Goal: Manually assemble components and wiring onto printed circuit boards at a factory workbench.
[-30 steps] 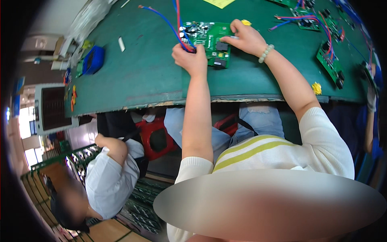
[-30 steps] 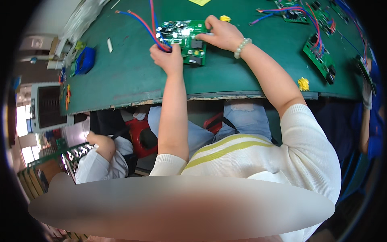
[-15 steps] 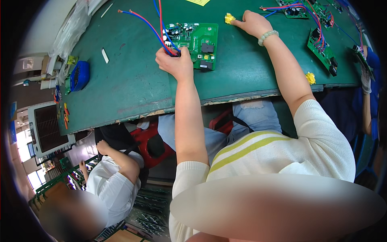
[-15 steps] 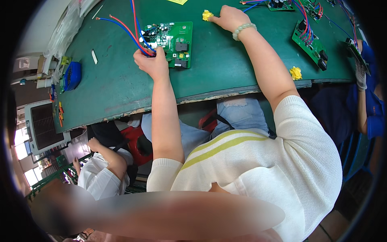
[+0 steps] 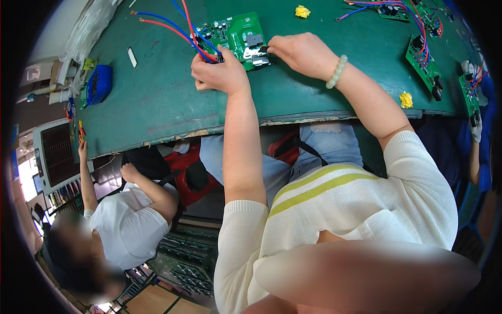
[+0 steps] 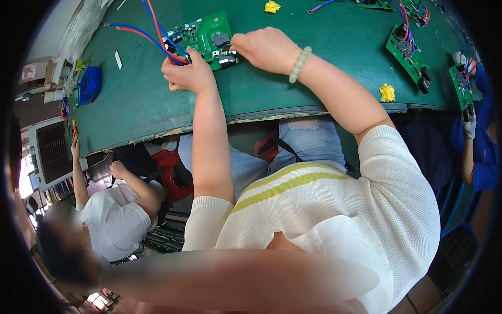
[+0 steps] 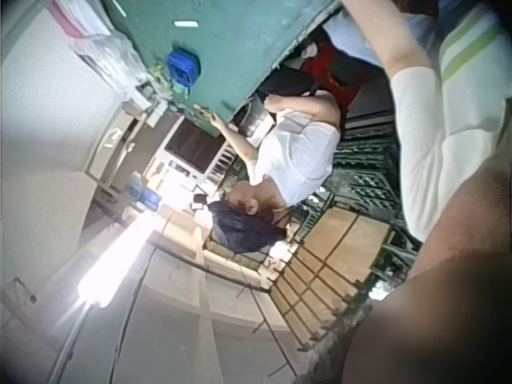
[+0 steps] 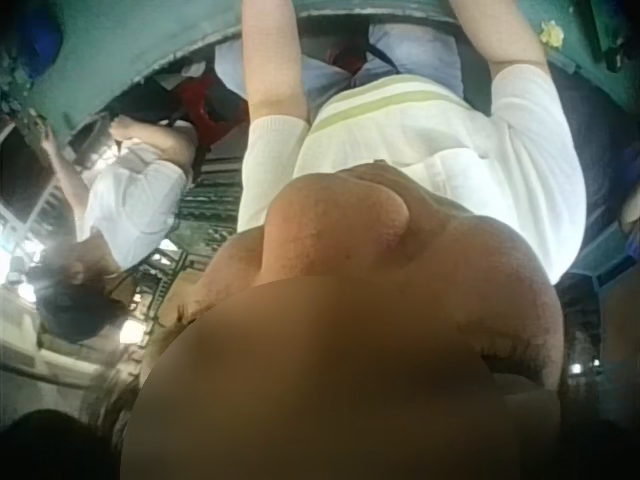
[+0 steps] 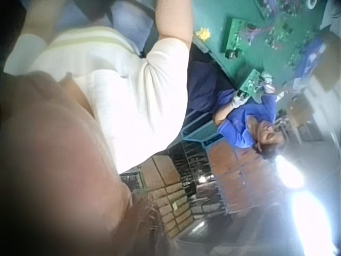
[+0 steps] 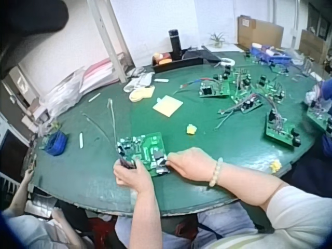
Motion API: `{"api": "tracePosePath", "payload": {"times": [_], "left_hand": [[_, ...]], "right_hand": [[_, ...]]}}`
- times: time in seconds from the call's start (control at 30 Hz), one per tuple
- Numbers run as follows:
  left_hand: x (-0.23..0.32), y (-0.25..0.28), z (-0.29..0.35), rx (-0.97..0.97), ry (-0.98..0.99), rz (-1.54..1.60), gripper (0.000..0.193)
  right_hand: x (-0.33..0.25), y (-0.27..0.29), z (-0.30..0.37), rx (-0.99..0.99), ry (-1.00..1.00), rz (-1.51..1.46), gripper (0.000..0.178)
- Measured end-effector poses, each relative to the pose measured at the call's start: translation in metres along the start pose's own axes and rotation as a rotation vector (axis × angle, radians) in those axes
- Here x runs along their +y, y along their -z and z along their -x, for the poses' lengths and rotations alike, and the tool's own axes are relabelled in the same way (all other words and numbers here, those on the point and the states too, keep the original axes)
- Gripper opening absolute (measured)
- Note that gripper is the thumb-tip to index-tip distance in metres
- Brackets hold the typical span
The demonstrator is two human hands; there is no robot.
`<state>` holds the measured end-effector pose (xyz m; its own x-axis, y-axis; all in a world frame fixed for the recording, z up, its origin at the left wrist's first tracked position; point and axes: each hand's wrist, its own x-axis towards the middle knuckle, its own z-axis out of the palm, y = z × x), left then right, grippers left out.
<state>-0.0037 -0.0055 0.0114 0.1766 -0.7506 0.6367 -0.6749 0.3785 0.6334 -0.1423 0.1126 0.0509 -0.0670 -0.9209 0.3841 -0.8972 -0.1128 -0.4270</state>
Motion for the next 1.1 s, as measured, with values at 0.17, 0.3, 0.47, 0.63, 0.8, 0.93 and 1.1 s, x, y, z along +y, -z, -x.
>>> {"api": "tracePosePath", "payload": {"times": [0.17, 0.3, 0.47, 0.63, 0.8, 0.93, 1.1], "left_hand": [[-0.003, 0.001, -0.001, 0.005, -0.001, 0.004, 0.040], [0.001, 0.002, -0.001, 0.047, -0.063, 0.034, 0.038], [0.001, 0.001, 0.000, 0.088, -0.107, 0.045, 0.037], [0.001, 0.001, 0.000, 0.096, -0.104, 0.058, 0.036], [-0.001, 0.000, -0.001, 0.103, -0.109, 0.050, 0.034], [-0.002, -0.001, -0.001, 0.109, -0.105, 0.041, 0.035], [-0.002, -0.004, -0.001, 0.138, -0.138, 0.038, 0.036]], "right_hand": [[-0.008, -0.007, -0.001, 0.031, -0.079, 0.103, 0.022], [-0.010, -0.009, -0.001, -0.056, -0.179, 0.185, 0.030], [-0.019, -0.019, -0.004, -0.013, -0.129, 0.261, 0.031], [-0.022, -0.029, -0.004, 0.105, -0.073, 0.383, 0.027], [-0.028, -0.024, -0.006, 0.063, -0.078, 0.395, 0.026], [-0.026, -0.021, -0.011, -0.011, -0.083, 0.361, 0.028], [-0.017, -0.014, -0.016, -0.060, -0.085, 0.300, 0.031]]}}
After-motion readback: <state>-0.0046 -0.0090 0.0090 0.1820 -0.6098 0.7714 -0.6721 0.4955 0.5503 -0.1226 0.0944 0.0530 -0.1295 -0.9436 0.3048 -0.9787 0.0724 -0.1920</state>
